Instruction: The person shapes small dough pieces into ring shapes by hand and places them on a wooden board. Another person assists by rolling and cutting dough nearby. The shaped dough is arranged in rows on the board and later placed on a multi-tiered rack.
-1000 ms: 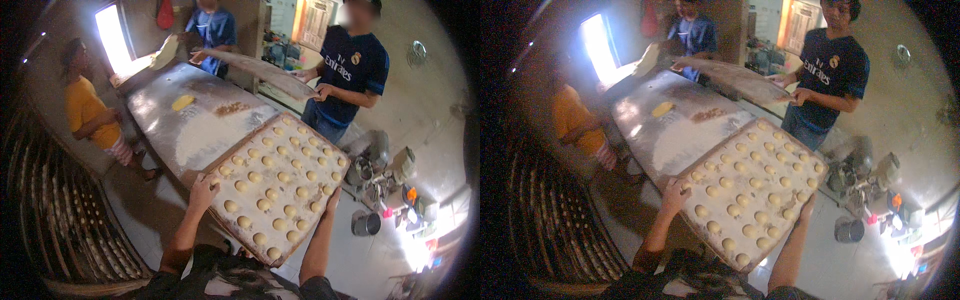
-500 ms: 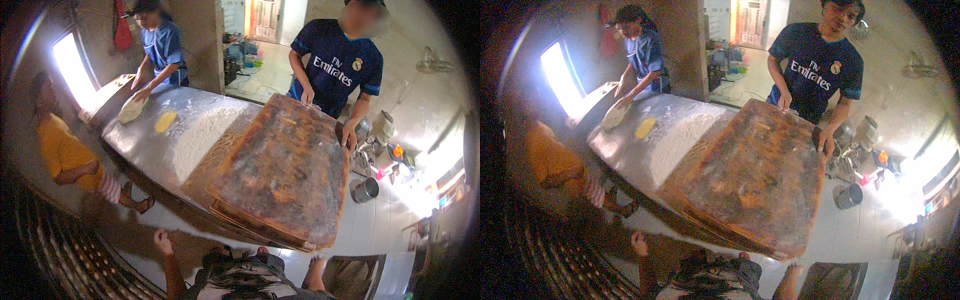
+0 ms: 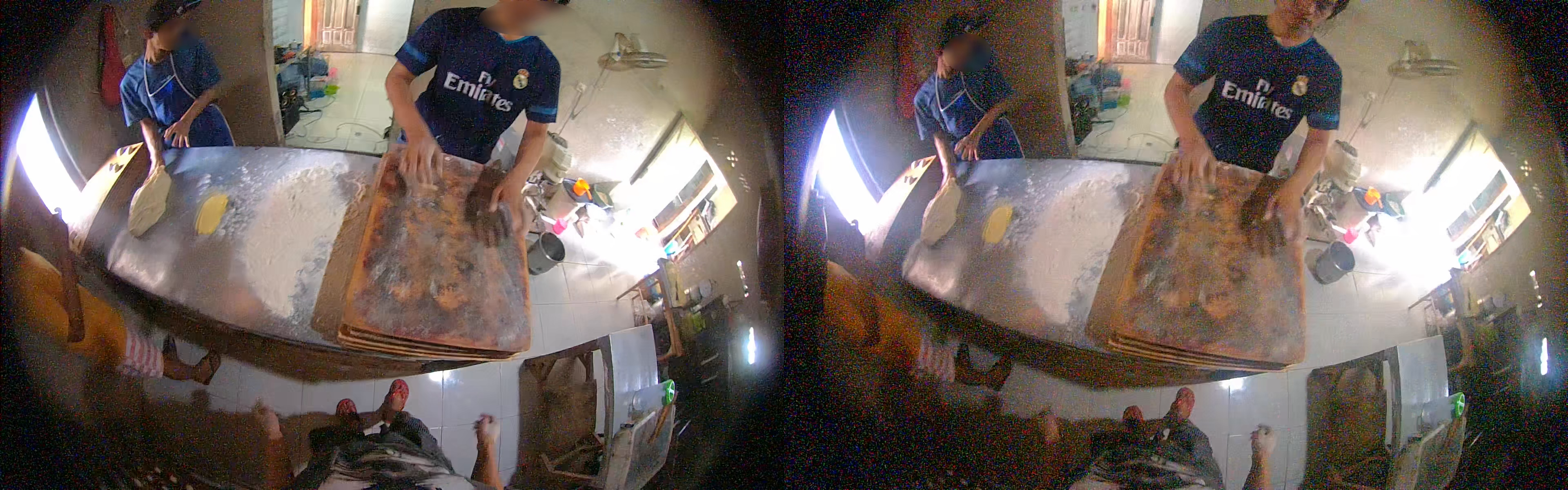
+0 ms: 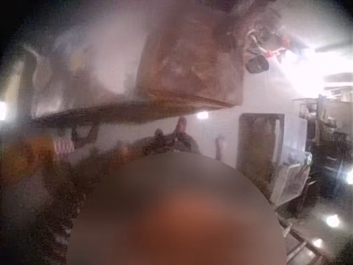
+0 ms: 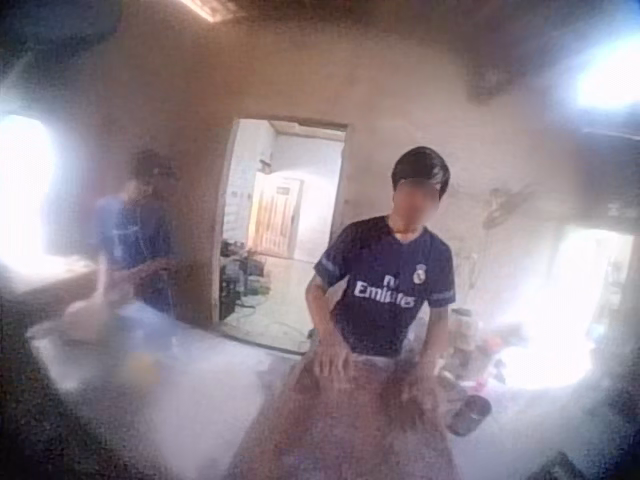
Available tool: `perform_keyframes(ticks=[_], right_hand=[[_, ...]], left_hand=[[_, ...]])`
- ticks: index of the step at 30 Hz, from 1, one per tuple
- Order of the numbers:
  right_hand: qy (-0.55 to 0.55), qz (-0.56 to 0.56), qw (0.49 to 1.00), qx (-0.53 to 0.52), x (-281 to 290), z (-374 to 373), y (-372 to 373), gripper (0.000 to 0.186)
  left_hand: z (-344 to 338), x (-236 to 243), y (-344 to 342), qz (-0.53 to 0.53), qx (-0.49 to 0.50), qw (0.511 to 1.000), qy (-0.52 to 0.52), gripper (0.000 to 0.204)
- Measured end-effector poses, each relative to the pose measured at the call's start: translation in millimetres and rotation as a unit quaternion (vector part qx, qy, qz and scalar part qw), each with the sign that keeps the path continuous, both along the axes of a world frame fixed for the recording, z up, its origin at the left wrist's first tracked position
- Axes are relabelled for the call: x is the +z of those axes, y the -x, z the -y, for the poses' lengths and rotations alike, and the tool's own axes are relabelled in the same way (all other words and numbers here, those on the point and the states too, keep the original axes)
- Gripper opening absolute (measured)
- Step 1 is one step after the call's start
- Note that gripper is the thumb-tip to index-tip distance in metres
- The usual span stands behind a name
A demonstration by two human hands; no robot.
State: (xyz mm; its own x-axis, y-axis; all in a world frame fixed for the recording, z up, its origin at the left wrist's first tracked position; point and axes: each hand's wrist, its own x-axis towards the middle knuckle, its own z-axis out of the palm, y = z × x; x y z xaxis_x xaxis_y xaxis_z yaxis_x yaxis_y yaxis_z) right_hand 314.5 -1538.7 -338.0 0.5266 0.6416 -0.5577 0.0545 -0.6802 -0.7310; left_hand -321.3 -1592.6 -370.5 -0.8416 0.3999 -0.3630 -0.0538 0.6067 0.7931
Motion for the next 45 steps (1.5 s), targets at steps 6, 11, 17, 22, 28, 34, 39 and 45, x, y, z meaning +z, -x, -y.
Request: perform_keyframes(ticks=[6,11,17,22,28,34,39,45], right_hand=[[-0.362,0.366,0.852,0.097,244.6,-146.6,94.4,0.023],[-0.424,0.416,0.772,0.224,267.8,-173.8,133.1,0.015],[-0.44,0.427,0.767,0.188,259.7,-170.6,133.2,0.018],[-0.33,0.373,0.814,0.3,283.7,-276.7,132.8,0.05],[-0.126,0.51,0.741,0.419,265.3,-344.7,160.2,0.074],[-0.114,0.518,0.738,0.417,253.7,-338.6,160.4,0.071],[-0.159,0.529,0.726,0.41,257.1,-340.8,154.6,0.073],[-0.331,0.533,0.642,0.44,341.8,-383.3,75.3,0.073]], left_hand=[[-201.0,222.6,-108.0,-0.309,-0.266,0.899,-0.16,0.017],[-230.8,281.8,-177.0,-0.344,-0.404,0.798,-0.286,0.028],[-226.9,274.5,-186.9,-0.406,-0.354,0.802,-0.259,0.029],[-327.8,317.1,-238.0,-0.403,-0.478,0.756,-0.195,0.044],[-390.4,298.5,-256.0,-0.469,-0.551,0.687,-0.061,0.058],[-380.3,281.0,-260.4,-0.438,-0.579,0.688,-0.017,0.06],[-383.2,280.8,-255.6,-0.473,-0.56,0.679,-0.035,0.063],[-429.2,383.8,-193.0,-0.285,-0.632,0.703,-0.157,0.052]])
